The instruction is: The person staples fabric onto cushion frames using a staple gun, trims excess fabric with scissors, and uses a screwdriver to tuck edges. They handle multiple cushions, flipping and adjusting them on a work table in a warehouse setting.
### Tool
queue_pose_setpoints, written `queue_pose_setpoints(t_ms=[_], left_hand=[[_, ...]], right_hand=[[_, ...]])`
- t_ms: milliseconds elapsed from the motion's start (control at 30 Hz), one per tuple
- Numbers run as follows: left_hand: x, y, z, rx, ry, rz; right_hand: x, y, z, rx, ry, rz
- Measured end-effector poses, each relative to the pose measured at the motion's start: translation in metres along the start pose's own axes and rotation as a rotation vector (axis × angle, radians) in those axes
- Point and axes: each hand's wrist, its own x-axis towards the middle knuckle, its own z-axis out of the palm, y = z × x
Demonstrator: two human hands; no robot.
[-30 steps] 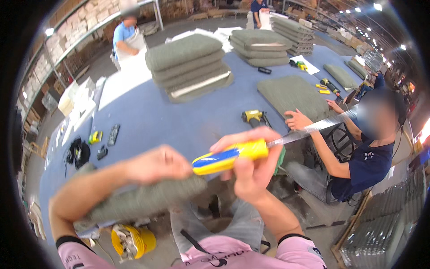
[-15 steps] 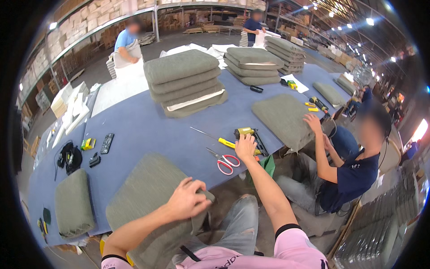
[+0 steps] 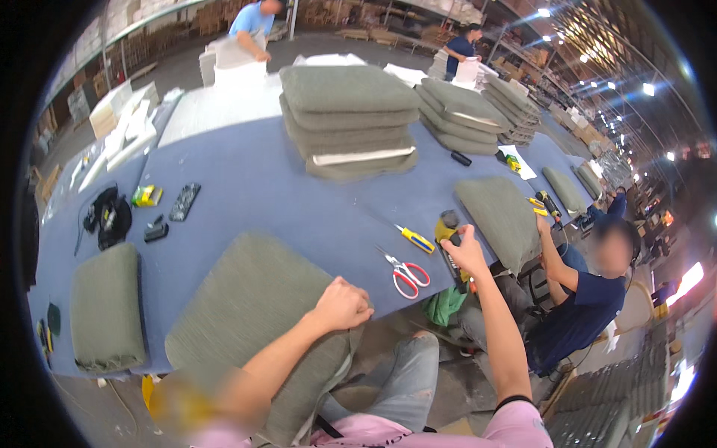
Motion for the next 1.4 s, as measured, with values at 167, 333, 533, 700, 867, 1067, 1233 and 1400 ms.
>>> queue_pose_setpoints(t_ms=[167,333,533,700,867,1067,1233,1400], left_hand=[[0.021,0.018,0.016,-0.036,-0.100,0.043],[0.000,0.002,-0.012,-0.134,0.017,0.045],[0.020,0.003,0.001,-0.216,-0.151,-0.005],[0.021,-0.002,-0.001,-0.219,-0.152,-0.008],[0.022,-0.003,-0.001,-0.237,-0.143,-0.020],[0.020,0.004,-0.002,-0.269,-0.092,0.000],[0.019,0.006,0.008,-0.227,-0.064,-0.017],[0.022,0.013,0.005,-0.188,-0.146,-0.089]], right_hand=[[-0.168,-0.008,-0.035,0.884,-0.399,0.122],[-0.228,-0.032,0.025,0.151,-0.124,-0.454],[-0.241,0.000,0.056,0.104,-0.138,-0.392],[-0.234,0.005,0.075,0.153,-0.088,-0.498],[-0.229,0.004,0.083,0.157,-0.089,-0.479],[-0.223,-0.011,0.078,0.118,-0.226,-0.407],[-0.213,0.006,0.092,0.044,-0.217,-0.459],[-0.215,0.004,0.090,-0.041,-0.214,-0.397]])
